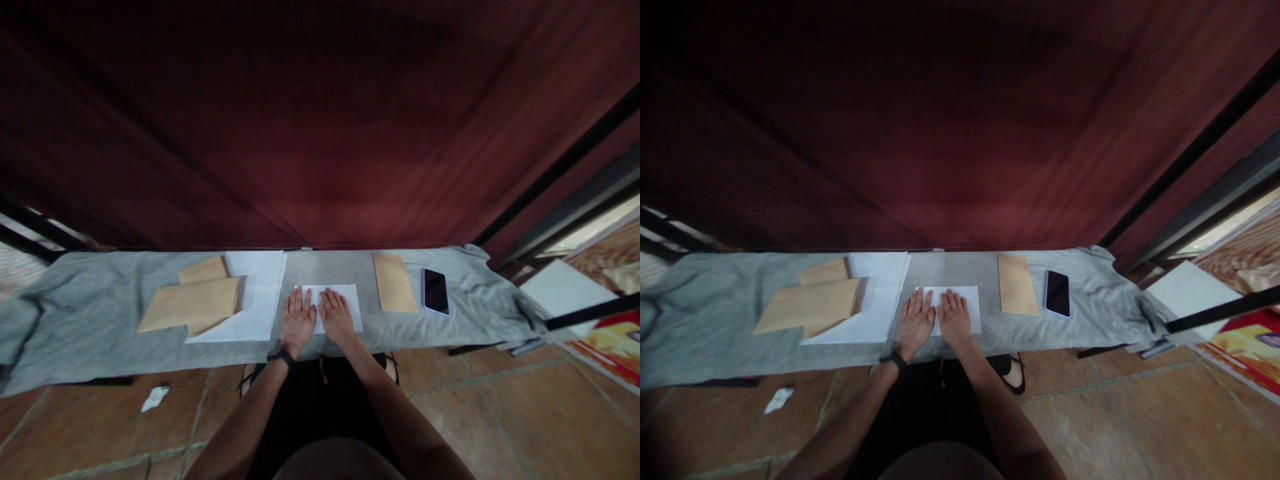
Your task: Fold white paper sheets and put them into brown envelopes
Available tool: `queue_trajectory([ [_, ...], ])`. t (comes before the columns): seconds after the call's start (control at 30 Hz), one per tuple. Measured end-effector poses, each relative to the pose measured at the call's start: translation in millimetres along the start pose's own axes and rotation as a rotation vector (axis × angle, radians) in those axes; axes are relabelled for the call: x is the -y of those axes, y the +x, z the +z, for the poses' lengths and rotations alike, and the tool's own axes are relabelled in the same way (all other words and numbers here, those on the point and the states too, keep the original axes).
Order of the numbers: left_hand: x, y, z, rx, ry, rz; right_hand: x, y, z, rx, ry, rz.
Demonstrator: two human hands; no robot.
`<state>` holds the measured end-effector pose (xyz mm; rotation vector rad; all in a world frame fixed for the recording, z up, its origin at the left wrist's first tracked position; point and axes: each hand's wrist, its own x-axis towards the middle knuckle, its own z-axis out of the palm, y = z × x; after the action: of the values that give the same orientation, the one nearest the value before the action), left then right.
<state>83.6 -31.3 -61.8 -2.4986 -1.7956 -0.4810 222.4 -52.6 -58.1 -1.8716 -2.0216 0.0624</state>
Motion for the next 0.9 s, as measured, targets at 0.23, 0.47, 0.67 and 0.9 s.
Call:
queue_trajectory([
  [0.23, 2, -1, 4.9, -0.019, -0.004, -0.009, -14, -2, 5, -0.039, -0.083, 0.011],
  [0.47, -1, 0, 1.3, 0.001, -0.001, -0.024, -43, -13, 4, -0.187, -0.131, 0.082],
  [0.67, -2, 0, -2.6, 0.039, 0.027, -0.029, -61, -23, -1, -0.232, -0.138, 0.088],
  [0.9, -14, 3, 1.4, 0.009, 0.030, -0.030, -61, -24, -3, -0.201, -0.153, 0.102],
])
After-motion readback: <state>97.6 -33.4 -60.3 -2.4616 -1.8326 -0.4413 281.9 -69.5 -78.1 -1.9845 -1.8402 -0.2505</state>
